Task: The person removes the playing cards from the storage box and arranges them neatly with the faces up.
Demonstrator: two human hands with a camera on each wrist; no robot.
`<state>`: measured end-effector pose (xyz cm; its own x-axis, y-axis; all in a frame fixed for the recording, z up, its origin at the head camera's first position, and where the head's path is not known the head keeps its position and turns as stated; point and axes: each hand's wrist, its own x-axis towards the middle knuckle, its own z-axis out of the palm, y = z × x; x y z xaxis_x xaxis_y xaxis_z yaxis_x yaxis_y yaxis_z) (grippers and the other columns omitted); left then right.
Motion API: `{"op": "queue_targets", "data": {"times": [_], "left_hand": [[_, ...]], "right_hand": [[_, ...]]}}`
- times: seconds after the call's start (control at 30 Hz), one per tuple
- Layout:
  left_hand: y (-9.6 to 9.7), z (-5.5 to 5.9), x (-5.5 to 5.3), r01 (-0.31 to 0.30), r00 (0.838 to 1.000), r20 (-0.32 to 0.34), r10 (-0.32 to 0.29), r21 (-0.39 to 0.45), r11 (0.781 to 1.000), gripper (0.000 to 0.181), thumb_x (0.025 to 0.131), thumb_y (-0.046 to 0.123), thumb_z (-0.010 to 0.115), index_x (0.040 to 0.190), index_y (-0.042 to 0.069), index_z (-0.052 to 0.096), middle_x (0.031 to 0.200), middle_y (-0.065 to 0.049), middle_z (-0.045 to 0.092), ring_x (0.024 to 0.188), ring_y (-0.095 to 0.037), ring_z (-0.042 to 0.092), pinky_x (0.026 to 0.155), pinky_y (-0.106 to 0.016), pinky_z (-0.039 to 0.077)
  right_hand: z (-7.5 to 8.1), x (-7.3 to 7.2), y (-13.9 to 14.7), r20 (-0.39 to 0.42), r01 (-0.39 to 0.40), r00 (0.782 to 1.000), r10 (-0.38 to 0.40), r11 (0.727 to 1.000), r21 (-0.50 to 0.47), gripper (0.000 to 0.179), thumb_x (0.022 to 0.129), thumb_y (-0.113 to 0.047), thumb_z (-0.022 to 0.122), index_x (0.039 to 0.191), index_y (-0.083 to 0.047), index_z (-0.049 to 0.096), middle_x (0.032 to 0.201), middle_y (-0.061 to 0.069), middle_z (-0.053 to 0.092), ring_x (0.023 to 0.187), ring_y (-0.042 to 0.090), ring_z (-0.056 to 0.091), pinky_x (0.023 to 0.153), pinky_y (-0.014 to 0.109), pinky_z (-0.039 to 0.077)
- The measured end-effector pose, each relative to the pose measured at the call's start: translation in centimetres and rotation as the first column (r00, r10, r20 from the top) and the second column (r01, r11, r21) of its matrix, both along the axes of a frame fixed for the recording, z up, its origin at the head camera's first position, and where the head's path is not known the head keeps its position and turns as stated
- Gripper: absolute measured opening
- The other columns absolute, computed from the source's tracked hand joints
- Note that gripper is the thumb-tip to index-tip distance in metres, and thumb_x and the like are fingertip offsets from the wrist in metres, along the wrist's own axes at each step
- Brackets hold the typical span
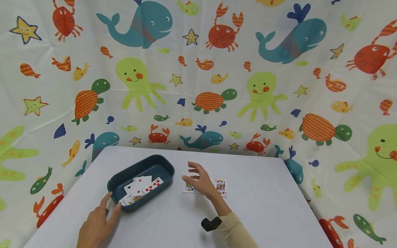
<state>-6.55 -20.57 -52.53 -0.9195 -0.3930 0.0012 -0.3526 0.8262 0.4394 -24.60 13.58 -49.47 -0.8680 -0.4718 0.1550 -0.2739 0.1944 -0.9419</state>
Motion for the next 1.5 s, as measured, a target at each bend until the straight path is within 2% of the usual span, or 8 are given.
{"op": "queue_targets", "data": {"times": [0.23, 0.53, 0.7, 0.77, 0.93, 1.2, 1.33, 1.5], "left_hand": [[0.2, 0.2, 0.0, -0.005, 1.0, 0.022, 0.005, 0.008, 1.0, 0.085, 0.099, 0.07, 0.043, 0.156, 0.008, 0.03, 0.115, -0.035, 0.062, 0.095, -0.046, 0.062, 0.078, -0.065, 0.052], [0.3, 0.4, 0.2, -0.019, 1.0, 0.019, 0.019, -0.006, 1.0, 0.08, 0.1, 0.062, 0.05, 0.156, 0.009, 0.03, 0.108, -0.03, 0.064, 0.09, -0.041, 0.062, 0.078, -0.063, 0.053], [0.3, 0.4, 0.0, -0.019, 0.999, 0.031, 0.019, 0.0, 1.0, 0.08, 0.1, 0.063, 0.05, 0.156, 0.01, 0.029, 0.11, -0.031, 0.063, 0.092, -0.042, 0.062, 0.081, -0.064, 0.052], [0.2, 0.4, -0.1, -0.018, 0.999, 0.037, 0.018, 0.0, 1.0, 0.08, 0.1, 0.062, 0.05, 0.157, 0.01, 0.029, 0.111, -0.031, 0.063, 0.093, -0.043, 0.061, 0.081, -0.065, 0.052], [0.1, 0.6, -0.1, -0.013, 0.999, 0.04, 0.013, -0.002, 1.0, 0.079, 0.1, 0.061, 0.05, 0.157, 0.01, 0.028, 0.112, -0.032, 0.062, 0.095, -0.044, 0.061, 0.082, -0.066, 0.052], [-0.1, 0.6, -0.1, -0.002, 1.0, 0.026, 0.002, -0.004, 1.0, 0.077, 0.101, 0.059, 0.049, 0.157, 0.01, 0.028, 0.114, -0.033, 0.062, 0.099, -0.047, 0.062, 0.083, -0.067, 0.051], [-0.1, 0.6, -0.1, 0.002, 1.0, 0.025, -0.002, -0.003, 1.0, 0.076, 0.101, 0.058, 0.049, 0.156, 0.009, 0.029, 0.114, -0.033, 0.062, 0.099, -0.048, 0.062, 0.083, -0.067, 0.051], [-0.2, 0.7, 0.0, 0.007, 1.0, 0.019, -0.006, -0.006, 1.0, 0.076, 0.101, 0.058, 0.049, 0.156, 0.009, 0.031, 0.113, -0.033, 0.063, 0.099, -0.048, 0.062, 0.081, -0.067, 0.051]], "right_hand": [[0.9, 0.7, -3.6, -0.02, -0.084, 0.996, 0.084, 0.996, -0.013, 0.065, 0.096, -0.025, 0.073, 0.153, -0.017, 0.043, 0.155, 0.005, 0.047, 0.136, 0.029, 0.052, 0.11, 0.05, 0.044], [2.1, 1.8, -8.2, -0.045, -0.179, 0.983, 0.176, 0.982, -0.063, 0.068, 0.095, -0.02, 0.073, 0.153, -0.005, 0.041, 0.154, 0.013, 0.047, 0.136, 0.032, 0.052, 0.109, 0.054, 0.044], [2.1, 2.3, -10.5, -0.015, -0.208, 0.978, 0.207, 0.976, -0.065, 0.066, 0.095, -0.024, 0.073, 0.153, -0.015, 0.043, 0.151, 0.009, 0.05, 0.136, 0.033, 0.051, 0.109, 0.053, 0.044], [1.4, 2.2, -11.6, -0.019, -0.204, 0.979, 0.203, 0.978, -0.055, 0.065, 0.094, -0.029, 0.074, 0.152, -0.022, 0.045, 0.15, 0.005, 0.051, 0.135, 0.029, 0.053, 0.108, 0.05, 0.046], [1.3, 2.8, -14.2, -0.04, -0.208, 0.978, 0.206, 0.977, -0.037, 0.064, 0.094, -0.029, 0.075, 0.151, -0.023, 0.048, 0.15, 0.003, 0.051, 0.134, 0.031, 0.053, 0.107, 0.047, 0.048], [1.1, 3.2, -16.6, -0.048, -0.229, 0.971, 0.233, 0.971, 0.063, 0.069, 0.092, -0.033, 0.077, 0.152, -0.022, 0.046, 0.152, 0.004, 0.05, 0.134, 0.031, 0.052, 0.103, 0.029, 0.048], [0.8, 2.9, -16.9, -0.068, -0.245, 0.964, 0.256, 0.96, 0.137, 0.074, 0.089, -0.033, 0.08, 0.153, -0.017, 0.045, 0.153, 0.009, 0.047, 0.135, 0.032, 0.051, 0.105, 0.033, 0.048], [0.6, 2.2, -17.3, -0.124, -0.245, 0.951, 0.284, 0.934, 0.259, 0.079, 0.086, -0.034, 0.083, 0.153, -0.012, 0.046, 0.15, 0.007, 0.048, 0.134, 0.031, 0.052, 0.104, 0.036, 0.049]]}}
